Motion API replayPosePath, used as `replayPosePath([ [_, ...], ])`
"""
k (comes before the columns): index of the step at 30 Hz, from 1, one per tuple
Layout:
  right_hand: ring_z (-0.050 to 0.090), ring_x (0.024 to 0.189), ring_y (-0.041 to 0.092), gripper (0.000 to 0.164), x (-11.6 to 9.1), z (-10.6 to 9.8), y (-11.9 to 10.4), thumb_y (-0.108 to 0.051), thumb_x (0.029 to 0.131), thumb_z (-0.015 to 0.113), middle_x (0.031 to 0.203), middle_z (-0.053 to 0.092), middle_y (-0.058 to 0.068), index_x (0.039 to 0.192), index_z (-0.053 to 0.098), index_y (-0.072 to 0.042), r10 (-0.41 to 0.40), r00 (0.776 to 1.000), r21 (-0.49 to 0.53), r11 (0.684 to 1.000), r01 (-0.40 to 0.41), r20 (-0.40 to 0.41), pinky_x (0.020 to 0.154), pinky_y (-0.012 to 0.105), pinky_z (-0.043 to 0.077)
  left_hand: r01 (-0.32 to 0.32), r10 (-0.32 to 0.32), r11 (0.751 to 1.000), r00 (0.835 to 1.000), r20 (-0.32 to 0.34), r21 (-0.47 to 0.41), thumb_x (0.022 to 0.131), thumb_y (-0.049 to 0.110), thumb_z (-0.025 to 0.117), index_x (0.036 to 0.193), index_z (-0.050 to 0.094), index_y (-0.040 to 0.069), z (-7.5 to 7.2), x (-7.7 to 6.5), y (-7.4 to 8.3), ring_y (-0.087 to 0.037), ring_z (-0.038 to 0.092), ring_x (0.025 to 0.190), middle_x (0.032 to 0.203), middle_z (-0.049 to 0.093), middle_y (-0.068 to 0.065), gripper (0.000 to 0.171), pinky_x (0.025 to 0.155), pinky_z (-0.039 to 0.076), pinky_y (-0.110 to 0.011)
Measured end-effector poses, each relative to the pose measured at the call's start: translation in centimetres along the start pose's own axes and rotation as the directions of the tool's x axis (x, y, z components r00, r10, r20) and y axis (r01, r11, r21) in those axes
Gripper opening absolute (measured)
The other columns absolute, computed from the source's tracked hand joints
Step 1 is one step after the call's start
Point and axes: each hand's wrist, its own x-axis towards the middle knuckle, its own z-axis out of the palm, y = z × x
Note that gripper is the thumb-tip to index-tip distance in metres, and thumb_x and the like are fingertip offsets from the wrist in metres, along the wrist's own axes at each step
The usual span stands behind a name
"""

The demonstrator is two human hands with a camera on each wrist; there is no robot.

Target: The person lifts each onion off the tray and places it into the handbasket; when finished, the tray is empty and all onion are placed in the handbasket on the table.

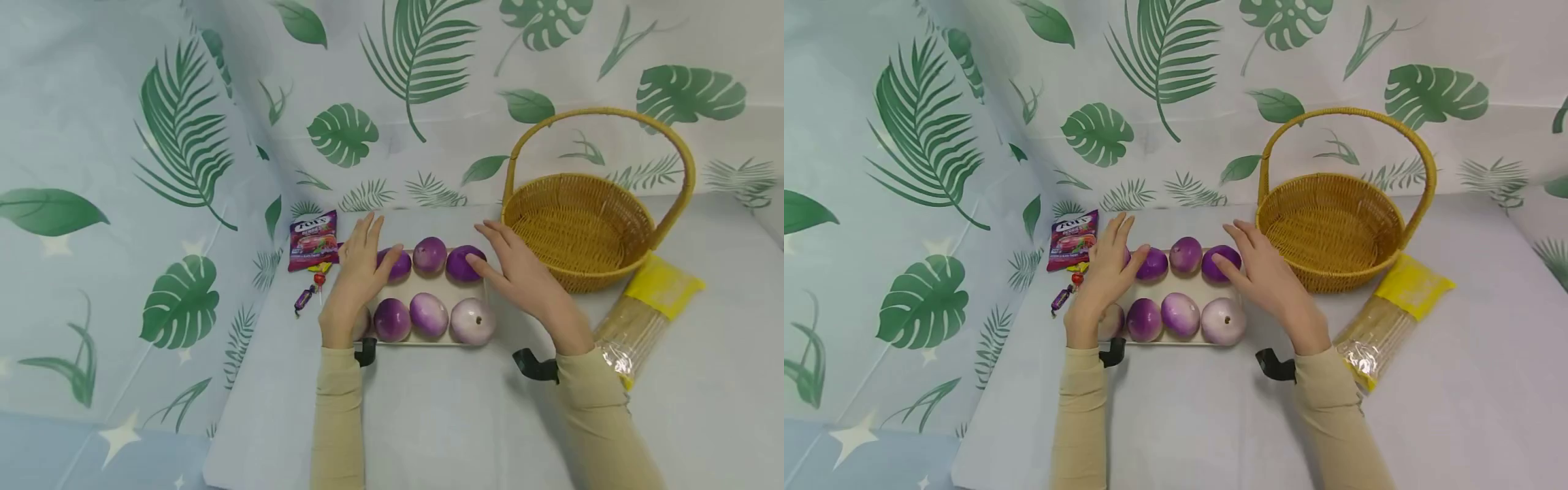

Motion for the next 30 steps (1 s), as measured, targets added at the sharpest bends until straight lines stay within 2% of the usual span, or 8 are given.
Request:
replayPosePath([
  [4,0.031,0.135,0.031,0.063,-1.9,0.8,-0.1,-0.044,0.095,0.052,0.147,0.033,0.009,0.145,0.034,-0.012,-0.050,0.997,0.040,0.998,0.048,0.050,0.107,0.053,0.028,0.011,-0.009,0.996,1.000,0.023,-0.088,0.096,0.057,0.037,0.149,0.025,0.014,-1.3,-1.5,-1.8,-0.025,0.021,0.140,0.153,0.024,-0.004,0.069,0.107,0.018,-0.056],
  [8,0.036,0.132,0.028,0.063,-4.1,2.2,0.4,-0.040,0.092,0.059,0.144,0.037,0.006,0.145,0.035,-0.014,-0.097,0.992,0.096,0.991,0.088,0.087,0.105,0.050,0.032,0.115,-0.087,0.974,0.985,0.146,-0.196,0.091,0.061,0.045,0.150,0.025,0.018,-2.0,-3.9,-3.8,-0.026,0.020,0.140,0.153,0.024,-0.002,0.075,0.108,0.020,-0.056],
  [11,0.036,0.132,0.026,0.069,-5.4,3.4,0.9,-0.040,0.089,0.064,0.143,0.038,0.006,0.145,0.035,-0.014,-0.117,0.989,0.108,0.988,0.107,0.094,0.104,0.049,0.033,0.260,-0.185,0.923,0.946,0.265,-0.282,0.082,0.062,0.059,0.150,0.024,0.023,-2.1,-6.1,-5.5,-0.029,0.019,0.140,0.155,0.017,-0.003,0.085,0.107,0.023,-0.057],
  [15,0.038,0.129,0.025,0.075,-6.5,4.8,1.5,-0.038,0.081,0.074,0.141,0.041,0.006,0.142,0.039,-0.011,-0.136,0.989,0.116,0.985,0.127,0.066,0.104,0.048,0.033,0.395,-0.282,0.873,0.888,0.364,-0.285,0.072,0.058,0.074,0.149,0.025,0.022,-1.5,-8.3,-7.7,-0.033,0.028,0.136,0.154,0.016,-0.007,0.097,0.103,0.031,-0.057],
  [18,0.042,0.125,0.025,0.077,-7.1,5.6,2.0,-0.036,0.077,0.078,0.136,0.044,0.007,0.139,0.043,-0.008,-0.146,0.988,0.117,0.983,0.141,0.041,0.101,0.048,0.036,0.419,-0.309,0.878,0.864,0.398,-0.230,0.067,0.055,0.079,0.148,0.025,0.017,-0.7,-9.2,-8.9,-0.033,0.033,0.132,0.153,0.016,-0.012,0.104,0.101,0.033,-0.057],
  [20,0.044,0.121,0.024,0.077,-7.3,6.0,2.1,-0.035,0.074,0.080,0.132,0.047,0.007,0.138,0.045,-0.008,-0.150,0.988,0.120,0.982,0.146,0.026,0.099,0.047,0.038,0.435,-0.320,0.874,0.850,0.418,-0.215,0.064,0.055,0.081,0.149,0.025,0.017,-0.1,-9.5,-9.5,-0.033,0.027,0.136,0.154,0.012,-0.013,0.108,0.103,0.030,-0.057],
  [25,0.047,0.117,0.020,0.079,-7.4,6.7,2.3,-0.031,0.072,0.083,0.127,0.048,0.005,0.139,0.044,-0.011,-0.160,0.987,0.147,0.976,0.160,-0.006,0.097,0.043,0.040,0.418,-0.313,0.887,0.856,0.411,-0.197,0.056,0.056,0.085,0.148,0.027,0.017,0.8,-9.8,-10.0,-0.030,0.021,0.137,0.149,0.021,-0.011,0.116,0.105,0.026,-0.057],
  [30,0.048,0.116,0.018,0.079,-7.2,7.2,2.2,-0.031,0.072,0.083,0.126,0.049,0.005,0.138,0.045,-0.010,-0.179,0.983,0.152,0.971,0.183,-0.036,0.095,0.041,0.042,0.392,-0.308,0.905,0.873,0.378,-0.168,0.054,0.053,0.087,0.148,0.025,0.015,0.8,-10.2,-9.9,-0.027,0.033,0.127,0.137,0.034,-0.007,0.119,0.103,0.031,-0.053],
])
